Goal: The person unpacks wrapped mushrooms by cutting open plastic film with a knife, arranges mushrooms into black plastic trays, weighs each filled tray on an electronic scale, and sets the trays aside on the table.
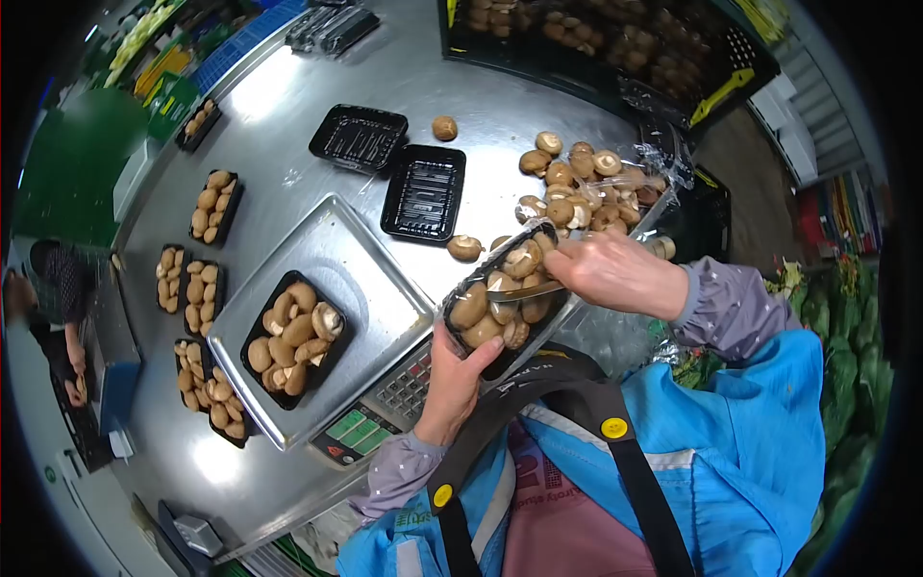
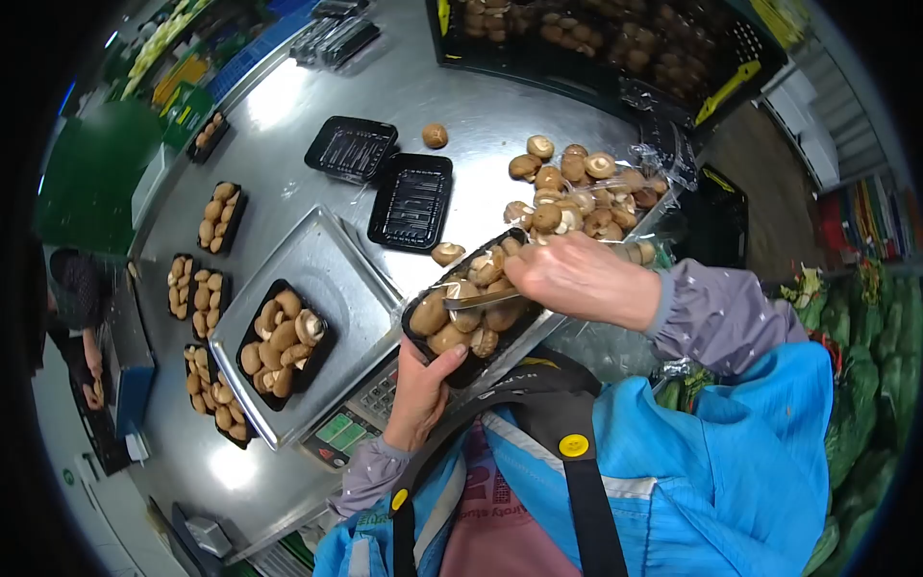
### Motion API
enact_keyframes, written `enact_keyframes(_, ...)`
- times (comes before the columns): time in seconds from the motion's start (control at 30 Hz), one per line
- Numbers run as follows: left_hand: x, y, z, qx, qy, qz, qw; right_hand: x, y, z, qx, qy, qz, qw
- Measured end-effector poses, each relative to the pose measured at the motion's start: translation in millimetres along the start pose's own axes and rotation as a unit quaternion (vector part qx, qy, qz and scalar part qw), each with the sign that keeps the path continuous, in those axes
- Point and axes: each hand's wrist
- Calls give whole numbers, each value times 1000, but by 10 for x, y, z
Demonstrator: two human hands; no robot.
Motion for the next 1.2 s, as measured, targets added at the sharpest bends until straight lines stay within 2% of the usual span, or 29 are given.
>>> enact_keyframes(0.27, 26, -124, -7, 17, 112, 14, 994, 102, 44, 80, 2, -80, -9, 997)
enact_keyframes(0.37, 39, -174, 40, 3, 179, 48, 983, -170, 1, -136, -11, -119, -16, 993)
enact_keyframes(0.43, 98, -222, 47, -1, 214, 68, 975, -209, -96, -339, -24, -87, 48, 995)
enact_keyframes(0.5, 93, -186, 89, 67, 66, 10, 996, -54, -166, -369, -20, 24, 49, 998)
enact_keyframes(0.57, 71, -163, 62, 73, 3, -6, 997, 48, -165, -387, -2, 123, 55, 991)
enact_keyframes(0.6, 62, -151, 59, 74, -11, -3, 997, 28, -165, -373, 41, 159, -2, 986)
enact_keyframes(0.63, 52, -146, 63, 74, -25, -1, 997, 15, -139, -320, 42, 158, -2, 987)
enact_keyframes(0.7, 64, -144, 90, 83, -23, 8, 996, -26, -62, -169, 104, 219, -127, 962)
enact_keyframes(0.77, 90, -141, 112, 93, -19, 17, 995, -159, -45, -69, 103, 196, -118, 968)
enact_keyframes(0.83, 116, -151, 135, 85, -18, 31, 996, -190, -34, 73, 60, 177, -114, 976)
enact_keyframes(0.9, 106, -168, 136, 82, 0, 38, 996, -236, -18, 113, 67, 180, -127, 973)
enact_keyframes(0.97, 76, -170, 107, 79, 18, 48, 996, -248, -15, 123, 43, 192, -85, 977)
enact_keyframes(1.0, 40, -145, 69, 102, -61, 32, 992, -250, -21, 146, 42, 192, -85, 977)
enact_keyframes(1.03, 21, -118, 52, 124, -140, 16, 982, -252, -35, 193, 65, 163, -99, 980)
enact_keyframes(1.07, 43, -90, 80, 143, -85, 25, 986, -253, -50, 246, 88, 134, -111, 981)
enact_keyframes(1.1, 48, -68, 86, 143, -88, 24, 986, -260, -63, 297, 112, 106, -123, 980)
enact_keyframes(1.13, 53, -32, 76, 180, -152, 18, 972, -334, -31, 338, 147, 101, -177, 968)
enact_keyframes(1.17, 54, 8, 62, 216, -215, 12, 952, -298, -67, 374, 147, 101, -176, 968)
enact_keyframes(1.2, 26, 54, 23, 211, -184, 18, 960, -218, -121, 404, 185, 104, -117, 970)
Point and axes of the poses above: each hand's wrist, its own y-axis towards the middle knuckle, its own x-axis out of the back of the hand, z = x × y, and after that the axes turned 10 degrees about z, right-handed
